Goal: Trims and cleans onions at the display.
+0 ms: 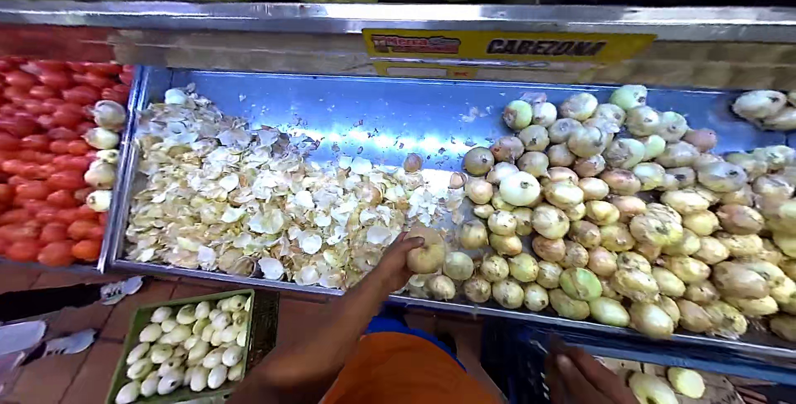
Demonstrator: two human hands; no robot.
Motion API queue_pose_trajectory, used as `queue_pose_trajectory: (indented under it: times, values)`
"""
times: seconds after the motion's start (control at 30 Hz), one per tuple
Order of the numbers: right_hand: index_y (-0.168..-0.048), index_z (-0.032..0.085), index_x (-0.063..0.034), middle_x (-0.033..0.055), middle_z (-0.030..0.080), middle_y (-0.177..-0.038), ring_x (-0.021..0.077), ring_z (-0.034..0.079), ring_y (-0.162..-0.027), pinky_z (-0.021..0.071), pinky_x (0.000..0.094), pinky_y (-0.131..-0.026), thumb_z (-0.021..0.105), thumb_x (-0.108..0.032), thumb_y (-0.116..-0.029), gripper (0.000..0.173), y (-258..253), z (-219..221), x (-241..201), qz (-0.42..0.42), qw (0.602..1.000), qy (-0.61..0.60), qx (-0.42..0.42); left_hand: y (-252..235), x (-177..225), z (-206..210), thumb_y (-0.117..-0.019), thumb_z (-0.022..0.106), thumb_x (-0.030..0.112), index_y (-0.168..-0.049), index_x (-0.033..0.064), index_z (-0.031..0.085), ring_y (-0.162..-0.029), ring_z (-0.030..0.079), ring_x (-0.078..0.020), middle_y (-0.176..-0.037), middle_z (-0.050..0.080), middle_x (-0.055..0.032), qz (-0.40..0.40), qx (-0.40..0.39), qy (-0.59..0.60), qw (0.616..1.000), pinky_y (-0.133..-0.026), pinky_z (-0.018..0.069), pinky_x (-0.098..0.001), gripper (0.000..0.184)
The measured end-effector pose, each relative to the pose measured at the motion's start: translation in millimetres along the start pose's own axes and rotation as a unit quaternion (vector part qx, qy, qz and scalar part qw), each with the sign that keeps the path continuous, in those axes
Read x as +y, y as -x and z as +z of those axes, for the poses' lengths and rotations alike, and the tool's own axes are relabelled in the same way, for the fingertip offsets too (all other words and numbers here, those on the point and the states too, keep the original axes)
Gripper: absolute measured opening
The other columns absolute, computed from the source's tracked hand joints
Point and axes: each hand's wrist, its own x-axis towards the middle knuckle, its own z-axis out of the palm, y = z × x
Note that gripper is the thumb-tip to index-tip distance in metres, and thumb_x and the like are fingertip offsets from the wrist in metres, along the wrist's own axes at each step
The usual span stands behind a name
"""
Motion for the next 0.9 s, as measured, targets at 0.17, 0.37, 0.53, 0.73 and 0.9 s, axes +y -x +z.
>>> queue_pose_trajectory:
  times: [0.17, 0.37, 0.53, 0.73, 0.9]
  values:
    - [-0.114, 0.068, -0.0151, 0.0042, 0.066, -0.087, 0.0220, 0.066, -0.079, 0.0560, 0.0492, -0.071, 0.036, -0.048, -0.1069, 0.046, -122, 46, -74, -0.061, 0.946, 0.308, -0.077, 20, 42, 3, -0.0966, 0.061, 0.034, -0.144, 0.0149, 0.049, -0.112, 0.065, -0.0294, -0.127, 0.064, -0.0160, -0.035, -0.060, 0.005, 0.998, -0.094, 0.0548, -0.0500, 0.052]
    - [-0.088, 0.068, -0.0108, 0.0097, 0.067, -0.073, 0.0324, 0.071, -0.072, 0.0557, 0.0554, -0.061, 0.049, -0.079, -0.0908, 0.071, -182, 77, -146, -0.141, 0.820, 0.553, -0.047, 43, 82, 0, -0.0960, 0.066, 0.034, -0.133, 0.0099, 0.058, -0.096, 0.068, -0.0260, -0.111, 0.069, -0.0157, 0.029, -0.045, -0.135, 0.989, -0.085, 0.0572, -0.0450, 0.045]
    - [-0.085, 0.068, -0.0116, 0.0105, 0.067, -0.074, 0.0337, 0.071, -0.076, 0.0551, 0.0553, -0.064, 0.049, -0.084, -0.0872, 0.075, -199, 74, -172, -0.144, 0.756, 0.622, -0.148, 59, 103, 16, -0.0953, 0.069, 0.035, -0.127, 0.0097, 0.063, -0.092, 0.070, -0.0268, -0.107, 0.071, -0.0153, 0.048, -0.017, -0.275, 0.960, -0.082, 0.0584, -0.0475, 0.041]
    - [-0.076, 0.067, -0.0112, 0.0090, 0.065, -0.067, 0.0301, 0.070, -0.070, 0.0537, 0.0522, -0.061, 0.042, -0.085, -0.0889, 0.080, -206, 66, -173, -0.239, 0.755, 0.588, -0.165, 62, 114, 40, -0.0954, 0.071, 0.035, -0.124, 0.0082, 0.064, -0.091, 0.070, -0.0273, -0.104, 0.071, -0.0156, 0.048, 0.003, -0.355, 0.934, -0.082, 0.0579, -0.0494, 0.040]
    - [-0.061, 0.057, -0.0152, 0.0023, 0.051, -0.050, 0.0217, 0.058, -0.046, 0.0443, 0.0431, -0.040, 0.044, -0.075, -0.0947, 0.070, -220, 57, -122, -0.441, 0.747, 0.497, 0.001, 53, 96, 51, -0.0915, 0.074, 0.036, -0.123, 0.0088, 0.066, -0.090, 0.071, -0.0253, -0.103, 0.072, -0.0135, 0.098, 0.098, -0.290, 0.947, -0.082, 0.0598, -0.0478, 0.042]
